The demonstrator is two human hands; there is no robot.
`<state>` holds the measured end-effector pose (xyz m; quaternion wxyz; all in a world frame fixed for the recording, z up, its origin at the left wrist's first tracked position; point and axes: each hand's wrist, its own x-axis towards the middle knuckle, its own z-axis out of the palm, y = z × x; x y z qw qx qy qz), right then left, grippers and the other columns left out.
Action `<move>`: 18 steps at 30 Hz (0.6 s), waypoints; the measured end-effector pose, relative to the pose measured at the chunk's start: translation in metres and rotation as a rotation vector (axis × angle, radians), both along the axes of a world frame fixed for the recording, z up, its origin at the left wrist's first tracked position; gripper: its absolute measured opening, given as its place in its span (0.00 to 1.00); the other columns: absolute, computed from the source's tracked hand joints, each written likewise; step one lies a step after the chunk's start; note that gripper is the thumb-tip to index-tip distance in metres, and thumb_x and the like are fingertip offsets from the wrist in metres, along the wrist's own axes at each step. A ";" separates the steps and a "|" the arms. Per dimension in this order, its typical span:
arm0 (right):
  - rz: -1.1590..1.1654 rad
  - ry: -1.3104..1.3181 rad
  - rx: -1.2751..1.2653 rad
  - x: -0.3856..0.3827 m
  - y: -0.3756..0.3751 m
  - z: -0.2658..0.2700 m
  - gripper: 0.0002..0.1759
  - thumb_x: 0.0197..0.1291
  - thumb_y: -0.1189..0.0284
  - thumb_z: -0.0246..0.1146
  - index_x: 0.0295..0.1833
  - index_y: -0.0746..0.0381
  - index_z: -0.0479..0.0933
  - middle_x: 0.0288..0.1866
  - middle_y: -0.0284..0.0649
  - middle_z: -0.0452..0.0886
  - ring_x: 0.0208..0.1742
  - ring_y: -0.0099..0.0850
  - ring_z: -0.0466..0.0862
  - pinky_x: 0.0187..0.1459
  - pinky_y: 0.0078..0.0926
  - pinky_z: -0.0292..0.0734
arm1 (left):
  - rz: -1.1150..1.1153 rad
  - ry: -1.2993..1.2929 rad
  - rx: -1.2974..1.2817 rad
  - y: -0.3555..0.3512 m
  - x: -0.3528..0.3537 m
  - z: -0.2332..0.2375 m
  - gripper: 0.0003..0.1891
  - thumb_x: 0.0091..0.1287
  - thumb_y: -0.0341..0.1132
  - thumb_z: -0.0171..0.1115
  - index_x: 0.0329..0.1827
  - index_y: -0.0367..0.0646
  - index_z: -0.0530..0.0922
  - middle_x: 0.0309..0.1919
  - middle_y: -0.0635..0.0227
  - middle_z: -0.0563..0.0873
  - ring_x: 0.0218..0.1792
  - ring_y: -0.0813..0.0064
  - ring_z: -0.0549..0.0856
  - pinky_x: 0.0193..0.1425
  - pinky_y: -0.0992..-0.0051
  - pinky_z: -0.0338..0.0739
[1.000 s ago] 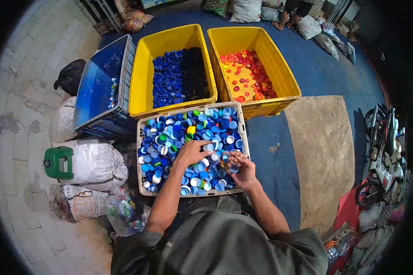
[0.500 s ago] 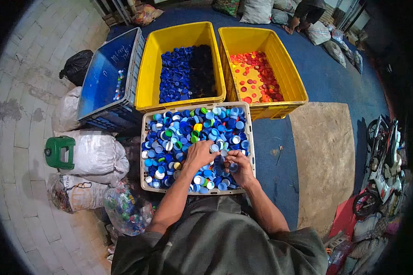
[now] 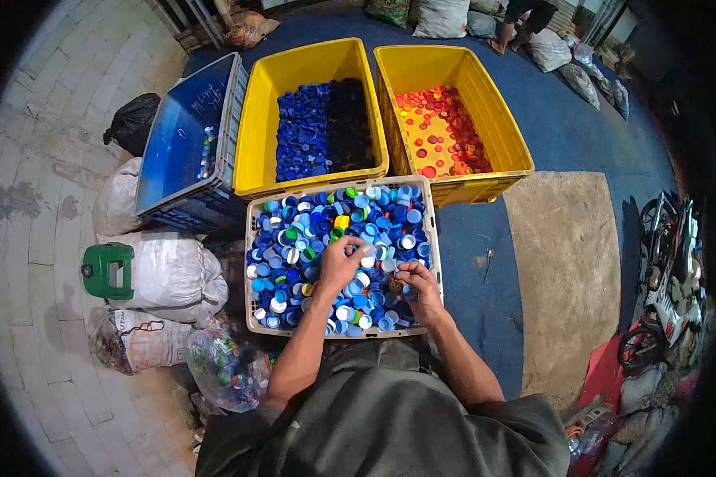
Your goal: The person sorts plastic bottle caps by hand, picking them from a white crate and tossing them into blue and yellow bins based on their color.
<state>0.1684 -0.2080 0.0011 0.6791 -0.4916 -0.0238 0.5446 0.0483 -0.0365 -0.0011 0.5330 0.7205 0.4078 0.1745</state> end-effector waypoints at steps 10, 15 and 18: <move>0.338 -1.127 -0.232 -0.002 0.038 0.015 0.15 0.53 0.73 0.68 0.46 0.66 0.77 0.37 0.51 0.82 0.36 0.44 0.83 0.39 0.38 0.77 | 0.388 -0.926 -1.105 0.002 -0.059 0.014 0.08 0.69 0.38 0.58 0.46 0.48 0.77 0.52 0.59 0.84 0.38 0.70 0.83 0.37 0.72 0.75; 0.466 -1.411 -0.241 -0.006 0.067 -0.001 0.17 0.51 0.72 0.67 0.47 0.66 0.76 0.43 0.56 0.82 0.43 0.55 0.82 0.43 0.45 0.78 | 0.458 -0.941 -1.067 -0.006 -0.082 0.012 0.09 0.69 0.39 0.58 0.47 0.48 0.77 0.50 0.58 0.85 0.41 0.68 0.85 0.40 0.70 0.78; 0.531 -1.450 -0.306 -0.012 0.077 0.002 0.21 0.50 0.69 0.69 0.48 0.66 0.74 0.44 0.57 0.82 0.44 0.56 0.82 0.43 0.48 0.78 | 0.492 -0.962 -1.008 -0.014 -0.095 0.013 0.10 0.70 0.39 0.57 0.49 0.47 0.77 0.50 0.57 0.85 0.42 0.66 0.85 0.42 0.67 0.79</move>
